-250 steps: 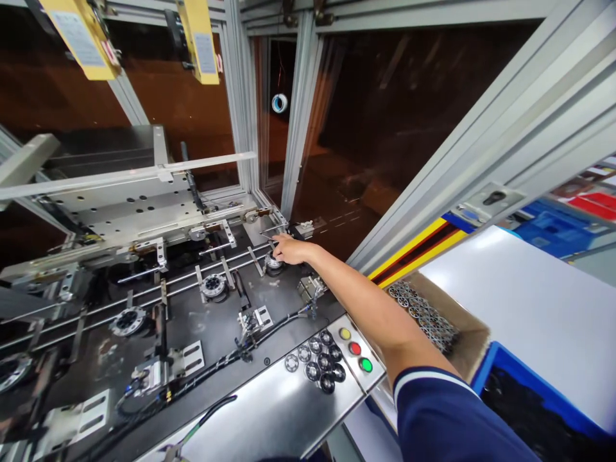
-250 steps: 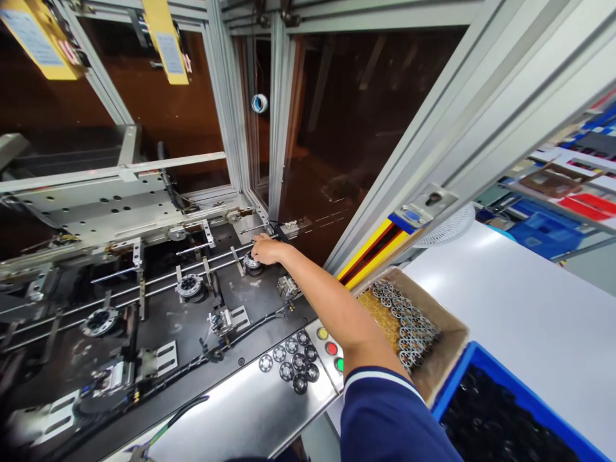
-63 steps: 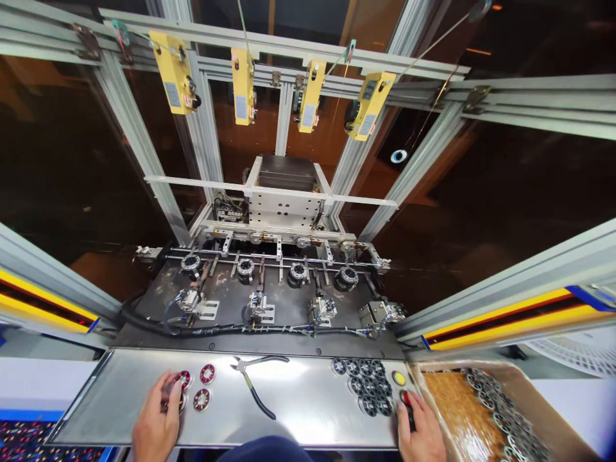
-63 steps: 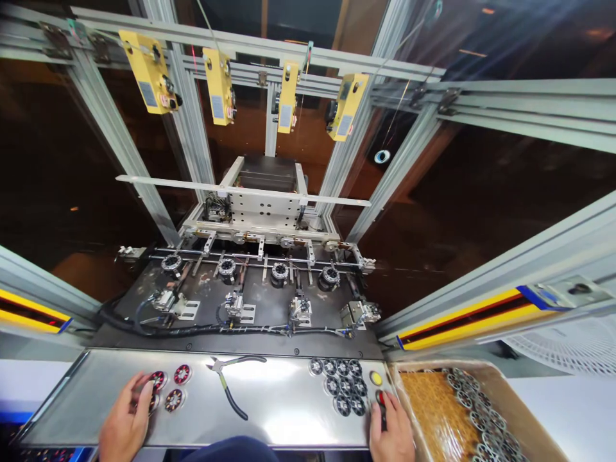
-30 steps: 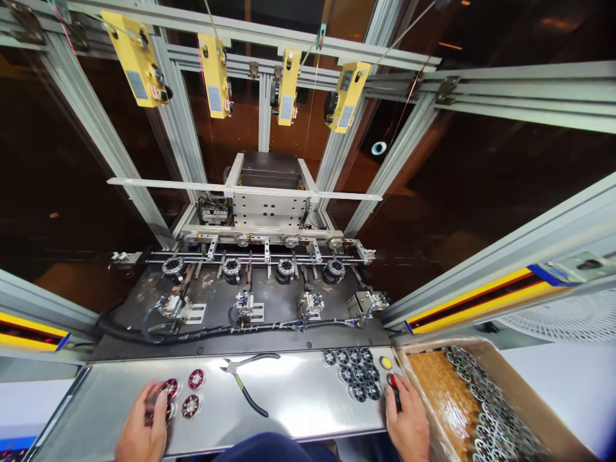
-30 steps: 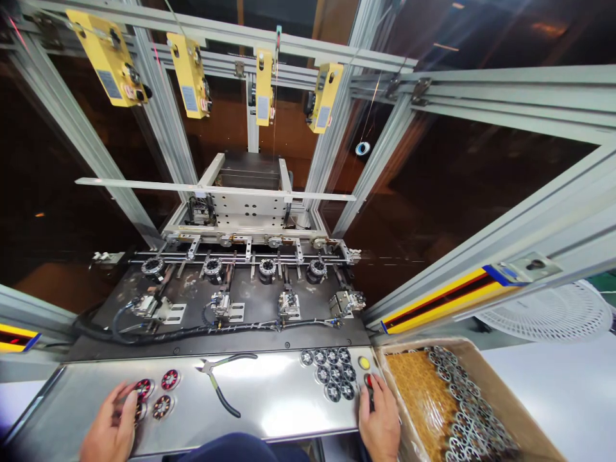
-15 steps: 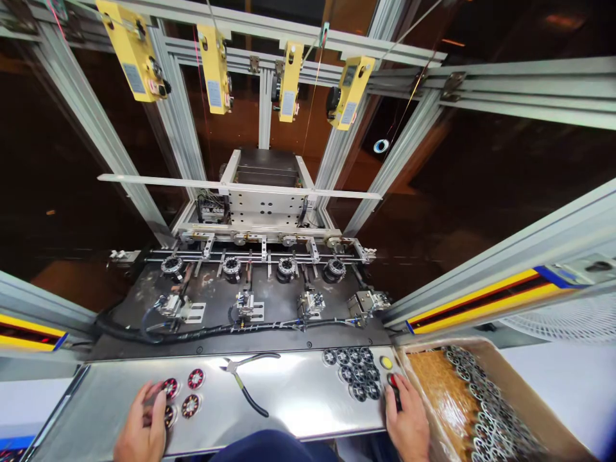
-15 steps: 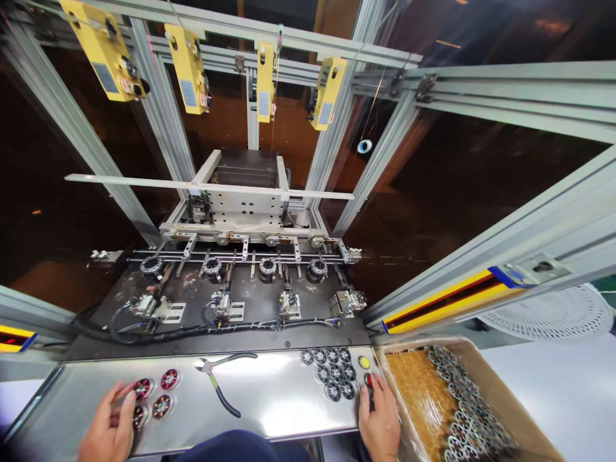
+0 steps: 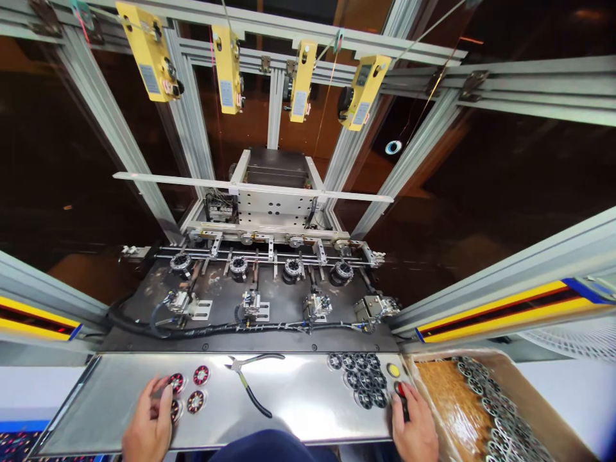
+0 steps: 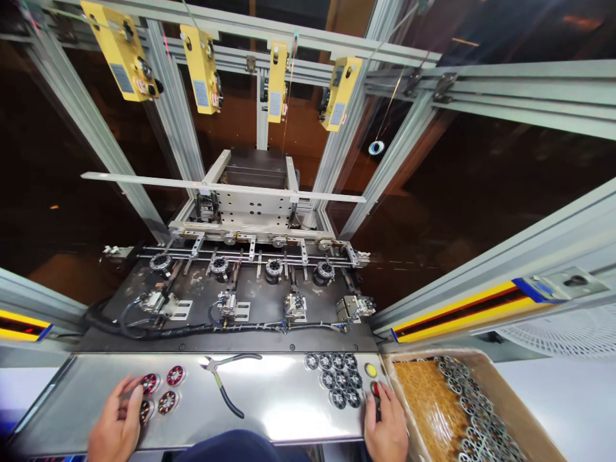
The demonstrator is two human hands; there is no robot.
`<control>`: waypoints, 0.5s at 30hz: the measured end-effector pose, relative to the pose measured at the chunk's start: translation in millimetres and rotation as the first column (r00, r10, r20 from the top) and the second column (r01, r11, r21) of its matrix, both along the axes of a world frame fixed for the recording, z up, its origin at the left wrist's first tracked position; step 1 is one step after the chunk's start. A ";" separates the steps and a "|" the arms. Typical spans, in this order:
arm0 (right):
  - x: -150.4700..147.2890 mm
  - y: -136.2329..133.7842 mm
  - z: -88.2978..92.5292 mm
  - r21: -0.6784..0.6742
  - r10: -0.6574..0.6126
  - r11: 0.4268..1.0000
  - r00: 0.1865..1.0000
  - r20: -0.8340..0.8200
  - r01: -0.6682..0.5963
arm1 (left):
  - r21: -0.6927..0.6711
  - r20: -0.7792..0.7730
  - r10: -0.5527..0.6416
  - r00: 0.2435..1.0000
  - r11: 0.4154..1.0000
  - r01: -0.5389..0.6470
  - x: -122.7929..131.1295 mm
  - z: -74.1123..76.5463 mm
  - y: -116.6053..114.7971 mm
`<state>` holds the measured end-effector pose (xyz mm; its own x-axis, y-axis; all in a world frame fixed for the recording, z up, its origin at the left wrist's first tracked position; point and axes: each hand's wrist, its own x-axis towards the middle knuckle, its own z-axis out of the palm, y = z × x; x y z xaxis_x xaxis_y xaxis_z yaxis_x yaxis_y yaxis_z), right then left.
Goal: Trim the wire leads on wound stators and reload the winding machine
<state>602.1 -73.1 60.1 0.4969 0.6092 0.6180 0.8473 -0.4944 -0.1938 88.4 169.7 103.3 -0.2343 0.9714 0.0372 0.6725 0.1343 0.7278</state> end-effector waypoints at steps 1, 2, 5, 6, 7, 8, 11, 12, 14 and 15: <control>0.1 0.0 0.3 -0.005 0.000 1.000 1.000 -0.004 0.000 | 0.002 0.002 -0.001 1.000 1.000 0.001 0.0 0.1 -0.5; 0.2 -0.1 0.7 -0.010 -0.001 1.000 1.000 -0.008 0.000 | 0.005 0.004 -0.003 1.000 1.000 0.003 0.0 0.2 -1.1; 0.4 -0.4 0.9 -0.023 -0.001 1.000 1.000 -0.012 0.001 | 0.006 0.011 -0.005 1.000 1.000 0.004 -0.5 -0.4 -2.4; 0.6 -0.7 0.6 -0.025 -0.001 1.000 1.000 -0.010 0.001 | 0.005 0.014 -0.005 1.000 1.000 0.004 -0.7 -0.8 -2.7; 0.9 -1.0 0.0 -0.023 -0.001 1.000 1.000 -0.007 0.001 | 0.003 0.017 -0.003 1.000 1.000 0.003 -1.0 -1.5 -2.8; 1.4 -1.5 -0.8 -0.020 0.000 1.000 1.000 -0.003 0.000 | 0.000 0.019 -0.002 1.000 1.000 0.002 -1.4 -2.3 -3.0; 4.6 -3.5 -4.5 -0.019 0.019 1.000 1.000 0.009 -0.018 | 0.003 0.028 0.007 1.000 1.000 -0.007 -2.9 -5.7 -3.5; 6.1 -4.2 -6.0 -0.021 0.025 0.999 1.000 0.013 -0.025 | 0.007 0.031 0.008 0.999 1.000 -0.009 -3.3 -6.9 -3.7; 9.3 -5.3 -8.8 -0.022 0.029 0.999 0.999 0.024 -0.029 | 0.018 0.037 0.010 0.999 1.000 -0.011 -4.0 -9.2 -4.1; 10.9 -5.7 -10.2 -0.021 0.031 0.999 0.999 0.030 -0.031 | 0.022 0.040 0.010 0.999 1.000 -0.010 -4.2 -10.0 -4.2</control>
<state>613.0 -78.9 50.0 0.4585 0.6369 0.6198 0.8677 -0.4715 -0.1574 84.2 165.4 93.3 -0.2457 0.9681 0.0495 0.6416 0.1242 0.7569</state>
